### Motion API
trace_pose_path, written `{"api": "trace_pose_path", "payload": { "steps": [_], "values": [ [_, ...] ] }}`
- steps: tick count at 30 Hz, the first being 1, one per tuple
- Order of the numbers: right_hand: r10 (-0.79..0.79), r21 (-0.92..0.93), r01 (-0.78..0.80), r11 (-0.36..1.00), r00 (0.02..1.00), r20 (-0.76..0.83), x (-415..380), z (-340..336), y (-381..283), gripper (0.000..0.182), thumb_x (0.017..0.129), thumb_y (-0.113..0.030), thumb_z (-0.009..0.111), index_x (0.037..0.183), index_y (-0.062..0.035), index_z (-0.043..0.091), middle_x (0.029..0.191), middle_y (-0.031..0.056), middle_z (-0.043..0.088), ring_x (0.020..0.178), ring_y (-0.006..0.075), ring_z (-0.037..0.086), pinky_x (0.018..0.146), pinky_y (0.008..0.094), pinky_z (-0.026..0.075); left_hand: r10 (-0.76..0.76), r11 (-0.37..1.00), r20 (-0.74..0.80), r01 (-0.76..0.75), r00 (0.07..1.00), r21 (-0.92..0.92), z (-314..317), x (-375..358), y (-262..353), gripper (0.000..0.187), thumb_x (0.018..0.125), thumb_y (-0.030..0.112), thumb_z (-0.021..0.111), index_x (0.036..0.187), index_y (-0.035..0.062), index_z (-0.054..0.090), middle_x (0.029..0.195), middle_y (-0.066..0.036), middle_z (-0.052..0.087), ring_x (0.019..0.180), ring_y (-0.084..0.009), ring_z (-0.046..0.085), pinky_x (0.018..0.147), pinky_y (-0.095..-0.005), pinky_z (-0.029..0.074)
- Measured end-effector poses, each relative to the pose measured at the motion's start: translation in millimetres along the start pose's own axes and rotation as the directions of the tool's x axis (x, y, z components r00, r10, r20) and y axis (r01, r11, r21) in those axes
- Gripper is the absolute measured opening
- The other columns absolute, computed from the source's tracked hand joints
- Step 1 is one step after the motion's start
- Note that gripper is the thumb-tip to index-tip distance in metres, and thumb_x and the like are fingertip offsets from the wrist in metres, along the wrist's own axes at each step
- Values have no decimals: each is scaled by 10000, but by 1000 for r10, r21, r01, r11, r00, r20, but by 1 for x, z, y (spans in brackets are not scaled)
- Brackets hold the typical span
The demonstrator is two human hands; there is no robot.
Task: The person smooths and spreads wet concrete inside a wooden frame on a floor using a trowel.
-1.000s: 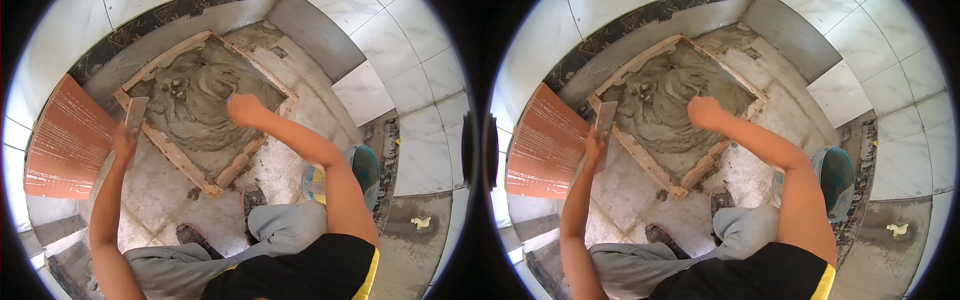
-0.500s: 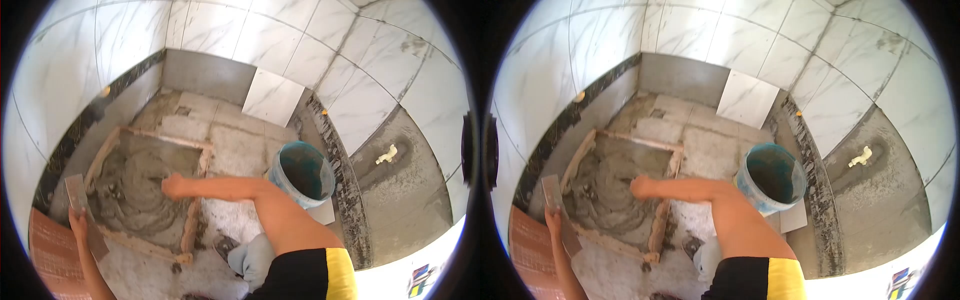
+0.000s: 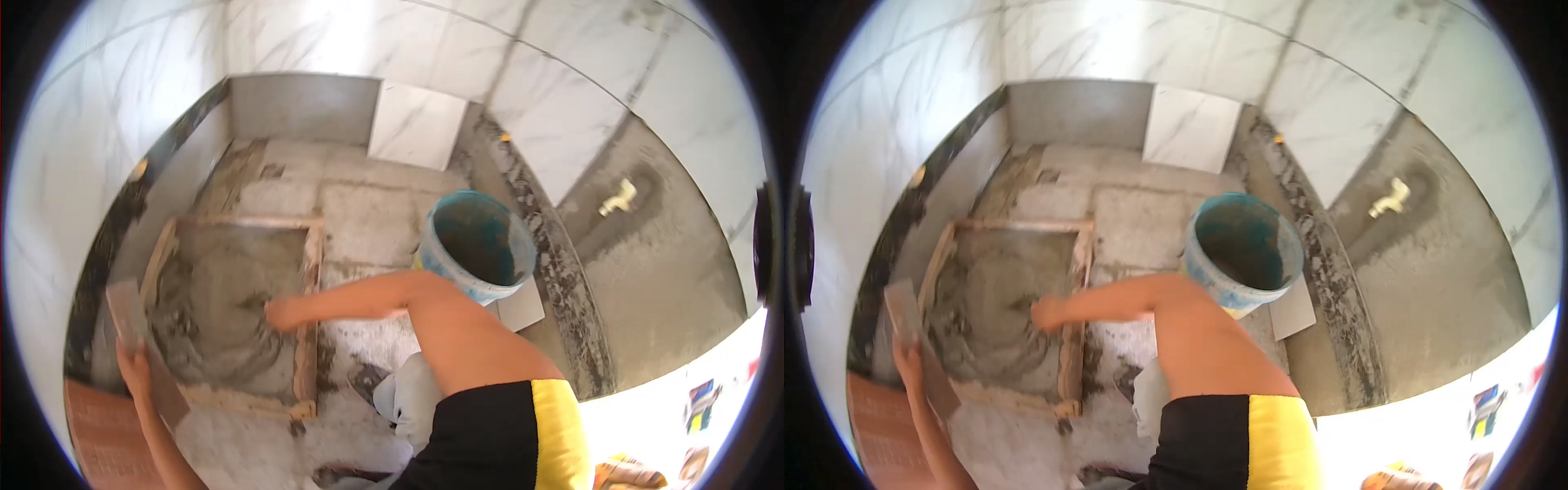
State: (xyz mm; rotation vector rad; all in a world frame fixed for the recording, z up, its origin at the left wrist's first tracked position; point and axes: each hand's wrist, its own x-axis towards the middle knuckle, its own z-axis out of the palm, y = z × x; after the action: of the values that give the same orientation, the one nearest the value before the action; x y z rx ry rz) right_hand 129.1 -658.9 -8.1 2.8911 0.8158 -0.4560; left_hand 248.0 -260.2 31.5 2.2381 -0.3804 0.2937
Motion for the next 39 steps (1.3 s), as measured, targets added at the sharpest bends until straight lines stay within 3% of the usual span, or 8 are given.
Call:
{"api": "trace_pose_path", "payload": {
  "steps": [3, 5, 9, 11, 15, 24, 37, 39],
  "values": [
    [217, 421, -314, 851, 940, 262, -23, -63, 23, 182, 800, -162, 625, 884, -25, 710, 845, 152, 708, 742, 280, 687, 632, 438, 544, -32, 987, 22, 35, 999, -160, 1, -17, 42, 472, 942, 201, 646, 1324, -48, 522, 1257, -179, 620, 1142, -278, 584, 971, -360, 443],
    [118, 216, -214, 953, 915, 385, -40, -108, 29, 254, 845, -242, 592, 946, -23, 670, 832, 150, 708, 733, 298, 687, 633, 453, 535, -8, 993, -20, 6, 1000, -117, -3, -27, 71, 427, 927, 160, 645, 1304, -17, 553, 1202, -182, 650, 1099, -279, 614, 941, -372, 459],
    [174, 456, -284, 844, 948, 267, -63, -91, 35, 275, 821, -253, 588, 774, 9, 659, 706, 166, 681, 642, 251, 673, 560, 433, 525, 11, 991, 32, -6, 999, -134, 11, -28, 84, 480, 913, 181, 665, 1332, -10, 530, 1192, -177, 657, 1103, -263, 616, 963, -362, 448],
    [310, 877, -397, 271, 899, 310, -49, -43, 27, 193, 823, -194, 601, 775, -7, 594, 667, 93, 627, 579, 185, 622, 480, 371, 500, -19, 999, 13, 19, 1000, 36, 24, -32, 108, 453, 880, 160, 665, 1289, 7, 544, 1094, -246, 671, 1038, -389, 642, 890, -423, 480],
    [167, 884, -335, -327, 900, 403, -27, -39, -2, 130, 832, -148, 607, 802, -73, 505, 692, 10, 533, 501, 107, 495, 422, 304, 450, -29, 998, 188, 39, 982, -50, 64, -37, 129, 337, 885, 188, 655, 1148, 3, 553, 1019, -250, 671, 980, -417, 649, 841, -464, 489],
    [80, 943, -236, -233, 962, 261, -24, -71, -36, 173, 822, -146, 604, 893, -69, 467, 691, 4, 504, 498, 81, 488, 400, 276, 435, -94, 996, 395, 86, 914, 38, 109, -47, 132, 372, 861, 245, 678, 1112, 1, 554, 1042, -261, 666, 1034, -446, 618, 862, -517, 482],
    [-28, 872, -389, -297, 917, 399, -64, -88, -25, 164, 879, -182, 608, 893, -70, 490, 662, -6, 488, 480, 65, 473, 377, 261, 405, -141, 951, 231, 67, 963, 300, 88, -15, 84, 388, 865, 261, 655, 1127, -5, 552, 1021, -252, 673, 998, -450, 630, 838, -537, 495],
    [54, 881, -454, -131, 884, 464, -65, -87, -10, 231, 875, -209, 608, 983, -17, 541, 672, 88, 585, 539, 199, 593, 463, 364, 479, -158, 945, 225, 81, 962, 317, 80, -11, 77, 382, 866, 263, 648, 1126, -1, 553, 1022, -243, 677, 1006, -441, 633, 843, -532, 497]
  ]
}}
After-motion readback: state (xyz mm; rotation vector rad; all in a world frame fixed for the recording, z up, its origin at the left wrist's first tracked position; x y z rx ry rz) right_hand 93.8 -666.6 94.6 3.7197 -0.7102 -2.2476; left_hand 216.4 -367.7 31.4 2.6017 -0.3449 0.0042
